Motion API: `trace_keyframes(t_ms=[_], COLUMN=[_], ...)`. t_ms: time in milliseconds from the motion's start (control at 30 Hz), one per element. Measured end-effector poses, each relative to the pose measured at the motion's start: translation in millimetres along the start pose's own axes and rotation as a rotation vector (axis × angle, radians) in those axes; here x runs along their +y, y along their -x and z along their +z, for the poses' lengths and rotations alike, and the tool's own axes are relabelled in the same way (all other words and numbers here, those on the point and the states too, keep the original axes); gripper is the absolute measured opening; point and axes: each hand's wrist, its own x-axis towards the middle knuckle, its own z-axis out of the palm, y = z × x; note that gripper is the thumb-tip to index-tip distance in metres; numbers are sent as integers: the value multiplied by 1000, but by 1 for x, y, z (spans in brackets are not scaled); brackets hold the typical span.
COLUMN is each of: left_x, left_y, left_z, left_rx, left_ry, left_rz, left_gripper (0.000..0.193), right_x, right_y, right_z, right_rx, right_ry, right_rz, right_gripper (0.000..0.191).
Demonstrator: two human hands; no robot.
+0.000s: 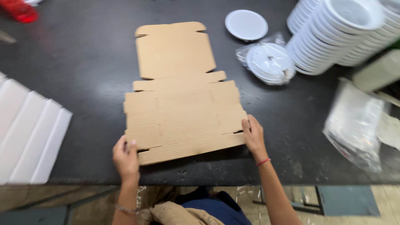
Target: The person folds a flat cardboard blank into an open shipping box and seats a white inner box inside it. They place a plastic-wrapped round LED ceiling light fixture into the box, fold the lid closed, and stack the finished box onto a pile of completed boxes, repeating the cycle.
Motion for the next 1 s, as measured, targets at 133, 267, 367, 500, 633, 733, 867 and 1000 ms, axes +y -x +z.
trace_keyframes(t_ms=[133, 267, 367, 500, 633, 733, 867, 1000], left_x=[6, 19, 36, 67, 86, 79, 53, 48], left_y=[-12, -24, -27, -38, -45, -40, -41, -38], left_z=[6, 1, -7, -15, -21, -17, 10, 19], left_rx=[45, 38, 24, 54, -33, -136, -310, -281], left_ry=[49, 120, 12, -90, 484, 884, 999, 825], left_rz=[-25, -27, -27, 157, -145, -525, -774, -603], left_gripper=[38, 35, 35, 33, 37, 39, 32, 29], right_x=[14, 16, 2, -34, -62, -59, -30, -14], right_y=[2, 9, 6, 2, -2, -7, -15, -24], right_z=[11, 15, 10, -12, -38, -37, 1, 19], right_rx=[-32, -41, -121, -123, -103, -96, -163, -204], right_ry=[-53, -47, -153, -357, -727, -1102, -1417, -1288], right_rz=[56, -5, 30, 280, 392, 517, 781, 801], right_gripper=[64, 68, 66, 67, 61, 51, 29, 29])
